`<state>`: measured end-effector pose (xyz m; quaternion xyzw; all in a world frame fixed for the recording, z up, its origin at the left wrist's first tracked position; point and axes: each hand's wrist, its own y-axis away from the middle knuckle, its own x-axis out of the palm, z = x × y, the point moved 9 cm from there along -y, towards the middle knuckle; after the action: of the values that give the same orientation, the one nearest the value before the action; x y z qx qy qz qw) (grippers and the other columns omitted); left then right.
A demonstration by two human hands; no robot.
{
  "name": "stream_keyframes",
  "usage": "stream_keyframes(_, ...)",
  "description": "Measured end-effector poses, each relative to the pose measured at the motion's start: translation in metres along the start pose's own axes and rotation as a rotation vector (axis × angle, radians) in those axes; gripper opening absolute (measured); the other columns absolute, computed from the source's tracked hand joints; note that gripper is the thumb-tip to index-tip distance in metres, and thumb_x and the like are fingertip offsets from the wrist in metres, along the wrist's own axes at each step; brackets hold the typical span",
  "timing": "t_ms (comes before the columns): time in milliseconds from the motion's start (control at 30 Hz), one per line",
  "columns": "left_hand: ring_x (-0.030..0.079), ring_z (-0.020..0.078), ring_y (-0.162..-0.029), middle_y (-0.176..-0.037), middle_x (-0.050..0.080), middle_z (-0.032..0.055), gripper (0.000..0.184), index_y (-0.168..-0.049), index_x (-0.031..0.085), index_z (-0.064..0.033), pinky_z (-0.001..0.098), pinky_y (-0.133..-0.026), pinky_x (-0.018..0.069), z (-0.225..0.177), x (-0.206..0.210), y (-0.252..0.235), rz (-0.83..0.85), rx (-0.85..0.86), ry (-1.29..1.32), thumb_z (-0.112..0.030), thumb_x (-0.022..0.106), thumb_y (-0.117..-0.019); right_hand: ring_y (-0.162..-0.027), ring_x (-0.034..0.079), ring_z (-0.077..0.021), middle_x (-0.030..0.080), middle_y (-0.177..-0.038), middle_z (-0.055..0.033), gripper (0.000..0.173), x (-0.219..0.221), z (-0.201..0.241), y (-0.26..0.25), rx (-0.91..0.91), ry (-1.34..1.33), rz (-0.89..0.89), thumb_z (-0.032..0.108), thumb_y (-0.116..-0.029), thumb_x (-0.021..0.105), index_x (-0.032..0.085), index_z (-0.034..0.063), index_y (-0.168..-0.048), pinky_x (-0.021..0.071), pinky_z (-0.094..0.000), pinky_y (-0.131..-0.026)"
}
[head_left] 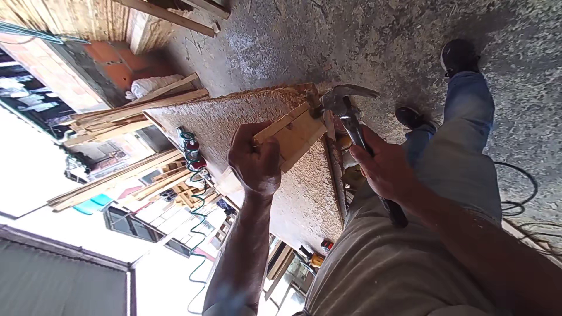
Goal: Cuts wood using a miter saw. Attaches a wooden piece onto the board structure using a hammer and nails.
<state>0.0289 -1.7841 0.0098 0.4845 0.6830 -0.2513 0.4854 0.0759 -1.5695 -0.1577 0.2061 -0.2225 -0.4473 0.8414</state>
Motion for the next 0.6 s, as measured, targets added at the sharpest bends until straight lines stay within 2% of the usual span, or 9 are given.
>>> stream_keyframes(333,0.065,-0.0003,-0.069,-0.081,0.067,-0.0072,0.023,-0.103,0.070,-0.0106,0.0199,-0.059,0.0534,0.002,-0.001,0.001,0.003,-0.012,-0.016,-0.026,0.059,-0.0885,-0.057,0.059,-0.0040,0.063,-0.073,0.0033,0.048,0.000,-0.013,0.026,-0.009,-0.085,-0.015,0.042,-0.1073,0.049,0.058,0.0073,-0.140,0.0539,-0.0241,-0.053)
stream_keyframes(433,0.064,-0.0007,-0.068,-0.080,0.067,-0.0073,0.023,-0.102,0.070,-0.0110,0.0195,-0.058,0.0530,0.001,-0.001,0.001,-0.006,-0.008,-0.029,-0.026,0.059,-0.0885,-0.057,0.058,-0.0033,0.062,-0.073,0.0042,0.046,0.002,-0.013,0.023,-0.005,-0.078,0.007,0.041,-0.1073,0.049,0.059,0.0093,-0.138,0.0532,-0.0235,-0.053)
stream_keyframes(600,0.064,-0.0010,-0.068,-0.081,0.067,-0.0069,0.023,-0.103,0.070,-0.0111,0.0191,-0.059,0.0525,0.001,-0.001,0.001,-0.004,0.012,-0.045,-0.026,0.059,-0.0892,-0.058,0.058,-0.0039,0.061,-0.072,0.0043,0.048,0.007,-0.008,0.007,0.001,-0.069,0.018,0.041,-0.1077,0.048,0.053,0.0135,-0.146,0.0527,-0.0242,-0.055)
